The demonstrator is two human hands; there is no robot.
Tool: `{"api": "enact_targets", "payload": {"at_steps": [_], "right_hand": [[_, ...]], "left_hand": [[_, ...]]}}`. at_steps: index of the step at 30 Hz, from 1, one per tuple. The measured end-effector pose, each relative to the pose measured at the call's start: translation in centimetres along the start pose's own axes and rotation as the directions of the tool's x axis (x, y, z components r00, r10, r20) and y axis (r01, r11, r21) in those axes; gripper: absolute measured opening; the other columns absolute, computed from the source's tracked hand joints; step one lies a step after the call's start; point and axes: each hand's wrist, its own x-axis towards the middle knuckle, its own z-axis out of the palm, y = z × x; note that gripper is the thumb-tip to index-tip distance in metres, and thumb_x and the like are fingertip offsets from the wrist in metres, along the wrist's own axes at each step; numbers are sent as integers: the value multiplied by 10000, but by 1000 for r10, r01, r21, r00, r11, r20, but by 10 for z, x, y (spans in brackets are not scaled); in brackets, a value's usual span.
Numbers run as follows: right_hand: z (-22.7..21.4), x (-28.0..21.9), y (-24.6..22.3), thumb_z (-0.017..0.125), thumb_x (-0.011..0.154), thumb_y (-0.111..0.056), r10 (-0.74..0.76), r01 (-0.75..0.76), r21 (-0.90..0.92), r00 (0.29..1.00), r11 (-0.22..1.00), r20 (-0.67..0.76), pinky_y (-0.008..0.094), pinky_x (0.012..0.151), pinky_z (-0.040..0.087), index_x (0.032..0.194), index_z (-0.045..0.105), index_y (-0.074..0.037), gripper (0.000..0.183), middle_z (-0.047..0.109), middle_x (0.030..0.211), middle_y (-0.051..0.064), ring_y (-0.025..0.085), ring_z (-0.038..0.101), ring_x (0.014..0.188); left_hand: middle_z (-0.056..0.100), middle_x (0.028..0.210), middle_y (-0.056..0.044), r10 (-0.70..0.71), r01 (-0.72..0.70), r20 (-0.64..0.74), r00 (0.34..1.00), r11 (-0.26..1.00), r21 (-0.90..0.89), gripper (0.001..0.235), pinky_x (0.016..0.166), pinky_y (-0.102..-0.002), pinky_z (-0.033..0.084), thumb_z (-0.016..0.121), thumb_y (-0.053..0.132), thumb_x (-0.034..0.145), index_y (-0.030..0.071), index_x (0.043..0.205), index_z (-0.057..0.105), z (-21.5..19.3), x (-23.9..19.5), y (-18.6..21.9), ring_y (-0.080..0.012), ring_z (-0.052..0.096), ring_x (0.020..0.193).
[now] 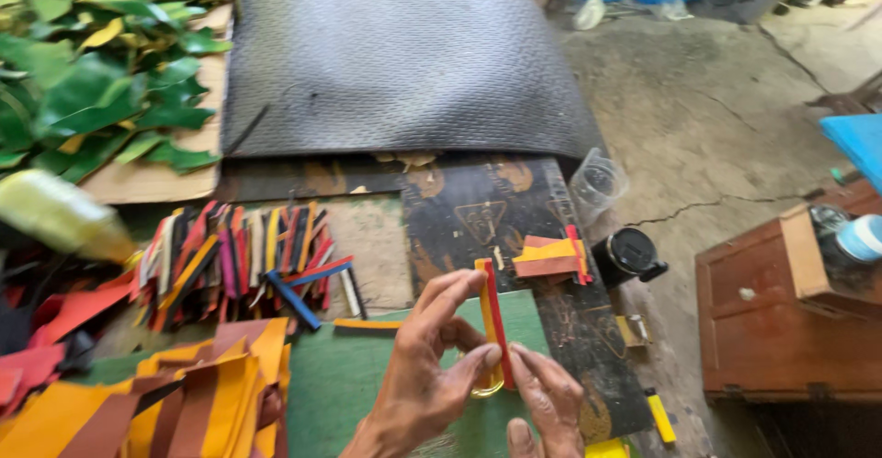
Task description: The person repeatedly picks small colored leather strips from a pile, applies adhesive from a small jar to one edge, and presses the strip onto a growing stack on the table. The person handles the strips one at a time, aligning them before placing them down.
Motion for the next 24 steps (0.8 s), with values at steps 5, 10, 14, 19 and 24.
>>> {"api": "enact_targets", "payload": {"at_steps": [5, 10, 14, 19, 24], "right_hand": [[-37, 31, 10, 475, 1055, -365, 181, -182, -7, 982, 983, -50, 422, 1130, 382, 1319, 674, -77, 438, 605, 1418, 153, 317, 512, 1356], [-55, 43, 46, 458, 1091, -247, 577, -494, 326, 778, 806, -248, 377, 1168, 376, 1247, 645, -51, 312, 644, 1400, 89, 215, 598, 1302], [-50, 53, 70, 545, 993, -145, 628, -600, 186, 735, 778, -254, 357, 1072, 397, 1368, 621, -59, 393, 663, 1331, 71, 187, 531, 1207], [-33, 72, 105, 556, 918, -85, 561, -567, 31, 804, 823, -197, 381, 1070, 391, 1448, 535, -53, 532, 717, 1256, 52, 230, 533, 1174], [-18, 82, 139, 518, 895, -37, 504, -506, 7, 857, 862, -103, 397, 1109, 367, 1490, 477, -59, 596, 734, 1240, 34, 236, 541, 1208]], "left_hand": [[545, 1422, -93, 59, -61, 22, 998, 986, 154, 706, 700, -223, 640, 744, -99, 780, -27, 1440, 502, 33, 61, -15, -117, 730, 850], [593, 1341, -133, -66, 79, -71, 995, 978, 192, 673, 683, -282, 649, 769, -40, 746, -19, 1382, 552, 49, 143, -83, -186, 752, 827], [683, 1235, -190, -91, 69, 31, 995, 896, 439, 514, 759, -350, 617, 784, -28, 732, -11, 1240, 705, 68, 175, -138, -236, 756, 878], [754, 1107, -190, -359, 312, 34, 933, 852, 420, 452, 752, -369, 627, 716, -43, 760, 17, 1208, 719, 93, 188, -182, -274, 779, 887], [713, 1151, -234, -78, 60, 13, 997, 846, 529, 516, 841, -377, 613, 753, -94, 701, -21, 1210, 708, 105, 196, -205, -320, 744, 989]]}}
